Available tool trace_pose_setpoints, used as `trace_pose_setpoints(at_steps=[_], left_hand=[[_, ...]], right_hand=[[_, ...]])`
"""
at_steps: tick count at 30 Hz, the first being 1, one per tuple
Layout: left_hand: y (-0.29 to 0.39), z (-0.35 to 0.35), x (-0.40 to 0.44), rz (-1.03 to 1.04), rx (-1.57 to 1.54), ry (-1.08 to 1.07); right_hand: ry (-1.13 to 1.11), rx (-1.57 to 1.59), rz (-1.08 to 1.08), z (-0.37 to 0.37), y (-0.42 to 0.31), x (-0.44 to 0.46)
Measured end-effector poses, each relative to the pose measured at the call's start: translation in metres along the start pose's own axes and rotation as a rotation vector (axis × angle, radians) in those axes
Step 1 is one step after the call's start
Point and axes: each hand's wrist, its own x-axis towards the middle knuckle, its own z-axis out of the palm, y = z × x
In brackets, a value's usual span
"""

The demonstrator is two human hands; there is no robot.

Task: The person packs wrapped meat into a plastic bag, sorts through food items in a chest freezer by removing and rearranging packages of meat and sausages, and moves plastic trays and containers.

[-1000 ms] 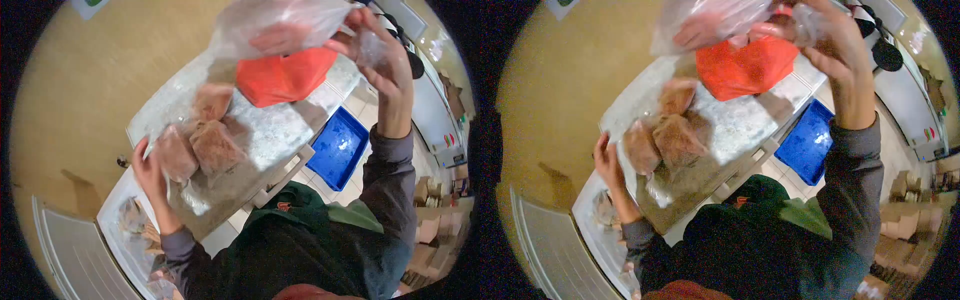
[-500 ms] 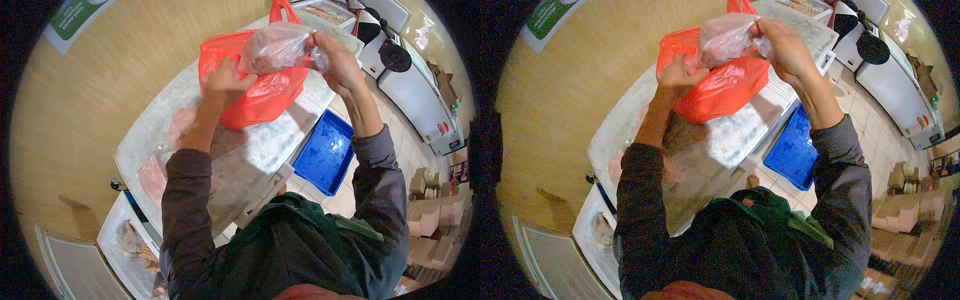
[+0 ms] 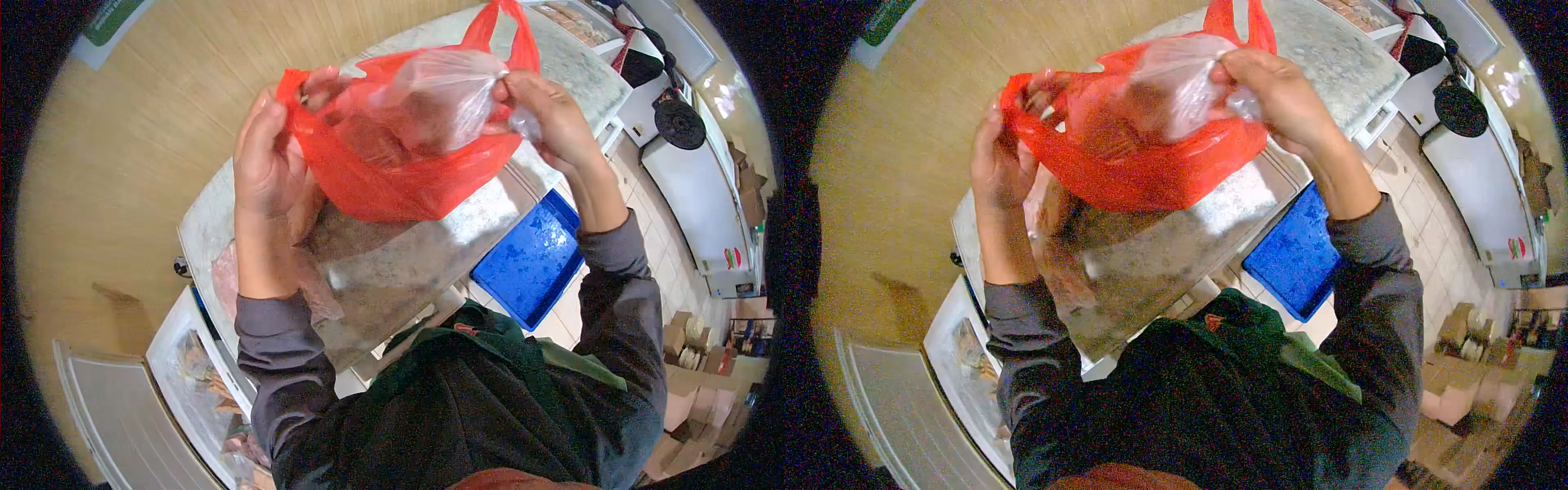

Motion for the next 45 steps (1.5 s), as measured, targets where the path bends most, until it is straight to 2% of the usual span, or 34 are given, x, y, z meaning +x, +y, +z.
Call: trace_pose_setpoints(at_steps=[1,2,5,8,11,12,15,17,19,22,23,24,25,26,27,29,30,31,32,34,36,38,41,44,45], left_hand=[[0.001,0.007,0.002,0.038,0.104,-0.056],[-0.001,0.012,0.007,0.069,0.221,0.016],[-0.002,0.012,0.011,0.073,0.313,0.070],[-0.001,0.015,0.008,0.073,0.284,0.051],[0.003,0.008,-0.001,0.013,0.532,0.075],[0.005,0.007,-0.005,-0.002,0.595,0.086],[0.019,0.001,-0.020,-0.023,0.787,0.141],[0.033,-0.011,-0.041,-0.010,0.933,0.185],[0.050,-0.037,-0.071,-0.113,1.007,0.260],[0.061,-0.087,-0.130,-0.199,1.142,0.404],[0.059,-0.100,-0.151,-0.216,1.193,0.456],[0.057,-0.105,-0.170,-0.314,1.199,0.516],[0.055,-0.109,-0.190,-0.408,1.206,0.577],[0.049,-0.121,-0.212,-0.505,1.237,0.598],[0.043,-0.130,-0.234,-0.607,1.265,0.617],[0.029,-0.119,-0.263,-0.718,1.382,0.572],[0.020,-0.113,-0.275,-0.770,1.408,0.579],[0.009,-0.109,-0.285,-0.822,1.433,0.582],[-0.005,-0.107,-0.294,-0.805,1.465,0.597],[-0.029,-0.108,-0.308,-0.682,1.589,0.605],[-0.043,-0.132,-0.321,-0.643,1.443,0.641],[-0.036,-0.119,-0.308,-0.614,1.246,0.636],[-0.069,-0.135,-0.341,-0.255,1.000,0.835],[-0.057,-0.103,-0.331,-0.390,0.443,1.085],[-0.060,-0.102,-0.330,-0.403,0.380,1.062]], right_hand=[[-0.040,0.017,0.002,0.004,0.005,0.005],[-0.041,0.035,0.008,0.012,0.001,0.006],[-0.057,0.072,-0.013,0.000,0.026,0.031],[-0.136,-0.561,0.197,-0.027,0.034,0.050],[-0.322,-0.989,-0.026,-0.033,0.037,0.040],[-0.334,-0.989,-0.131,-0.032,0.041,0.039],[-0.354,-1.242,-0.200,-0.025,0.035,0.034],[-0.274,-1.309,-0.011,-0.006,0.004,0.027],[-0.033,-1.428,-0.489,-0.012,-0.003,0.030],[0.112,-1.133,-0.826,0.058,-0.030,-0.001],[-0.015,-0.881,-0.830,0.077,-0.016,-0.014],[-0.130,-0.773,-0.772,0.105,0.006,-0.027],[-0.359,-0.825,-0.845,0.128,0.032,-0.033],[-0.617,-0.650,-0.305,0.164,0.042,-0.046],[-0.688,-0.710,-0.278,0.190,0.077,-0.048],[-0.691,-0.612,-0.034,0.237,0.162,-0.044],[-0.528,-0.563,0.011,0.264,0.176,-0.053],[-0.475,-0.483,0.049,0.279,0.187,-0.057],[-0.420,-0.400,0.081,0.295,0.197,-0.061],[-0.517,-0.177,0.122,0.305,0.212,-0.056],[-0.616,-0.124,0.035,0.313,0.208,-0.052],[-0.567,-0.108,0.009,0.302,0.208,-0.056],[-0.598,-0.235,0.116,0.283,0.202,-0.066],[-0.461,-0.615,0.007,0.280,0.230,-0.089],[-0.461,-0.571,0.028,0.278,0.233,-0.096]])
